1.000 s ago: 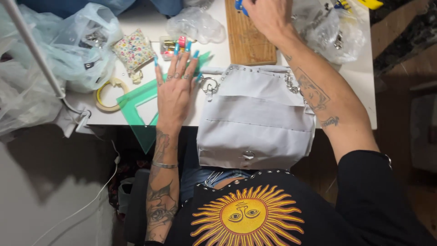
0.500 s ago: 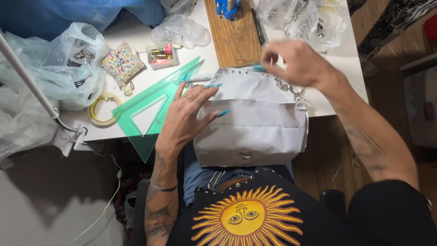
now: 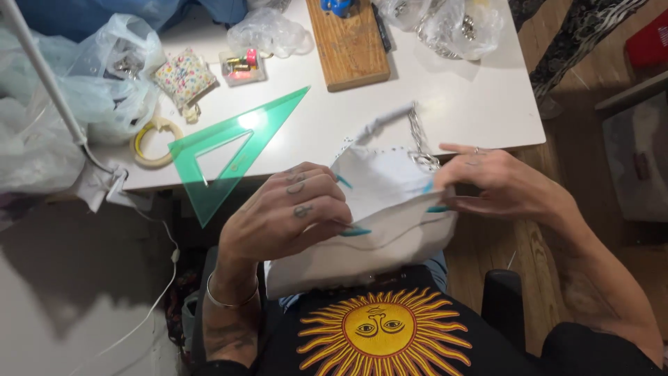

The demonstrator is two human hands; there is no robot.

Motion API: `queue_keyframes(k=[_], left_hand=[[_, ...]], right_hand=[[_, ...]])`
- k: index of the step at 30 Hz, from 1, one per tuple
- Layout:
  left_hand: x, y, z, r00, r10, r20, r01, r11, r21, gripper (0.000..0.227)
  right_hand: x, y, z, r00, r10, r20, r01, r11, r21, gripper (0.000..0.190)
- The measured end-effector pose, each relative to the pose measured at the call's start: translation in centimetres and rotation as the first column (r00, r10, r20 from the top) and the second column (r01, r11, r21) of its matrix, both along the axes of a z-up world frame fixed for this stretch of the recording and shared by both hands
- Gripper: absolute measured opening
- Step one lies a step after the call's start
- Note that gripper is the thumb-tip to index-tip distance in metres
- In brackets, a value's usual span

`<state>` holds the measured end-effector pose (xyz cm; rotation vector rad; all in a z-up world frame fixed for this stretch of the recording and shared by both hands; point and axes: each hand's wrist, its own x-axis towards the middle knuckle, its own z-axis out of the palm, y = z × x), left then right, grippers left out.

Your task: Measuring, marking, and attaching hardware to a white leather bag using a ruler, marker, and hand press

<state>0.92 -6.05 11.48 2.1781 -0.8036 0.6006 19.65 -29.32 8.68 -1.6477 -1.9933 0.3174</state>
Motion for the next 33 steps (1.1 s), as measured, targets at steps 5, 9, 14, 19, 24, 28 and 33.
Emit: queue_keyframes(k=[5, 9, 14, 19, 24, 28, 33], left_hand=[[-2.4, -0.5, 0.1, 0.999, -0.022, -0.041, 0.019, 0.997, -0.081, 0.003], [-2.7, 0.6, -1.4, 0.913, -0.041, -0.406, -0.034, 0.984, -0.175, 0.012], [-1.5, 0.0, -5.6, 0.850, 0.028, -0.526, -0.173, 0.958, -0.229, 0.006], [-0.5, 0.0, -6.6, 0.774, -0.107, -0.624, -0.182, 0.906, -0.381, 0.008], [0.1, 2.9, -5.9, 0.764, -0.437, -0.475, 0.176, 0.850, -0.497, 0.032], [0.5, 4.2, -4.5, 0.695, -0.422, -0.581, 0.166, 0.882, -0.442, 0.026], [1.2, 4.6, -2.9, 0.720, -0.397, -0.570, 0.188, 0.901, -0.391, 0.016]], right_hand=[[-1.7, -3.4, 0.2, 0.973, -0.056, -0.226, 0.063, 0.998, 0.027, 0.013], [-2.5, -2.4, -1.2, 0.887, -0.192, -0.419, 0.052, 0.945, -0.322, 0.016], [0.0, 3.7, -3.2, 0.849, -0.503, -0.162, 0.388, 0.802, -0.455, 0.022], [3.9, 12.1, -4.8, 0.847, -0.520, 0.110, 0.498, 0.848, 0.181, 0.043], [5.5, 16.6, -8.3, 0.833, -0.460, 0.307, 0.505, 0.859, -0.082, 0.068], [4.8, 16.4, -9.1, 0.810, -0.491, 0.320, 0.523, 0.852, -0.017, 0.065], [3.1, 15.2, -9.2, 0.788, -0.507, 0.348, 0.538, 0.843, 0.009, 0.063]])
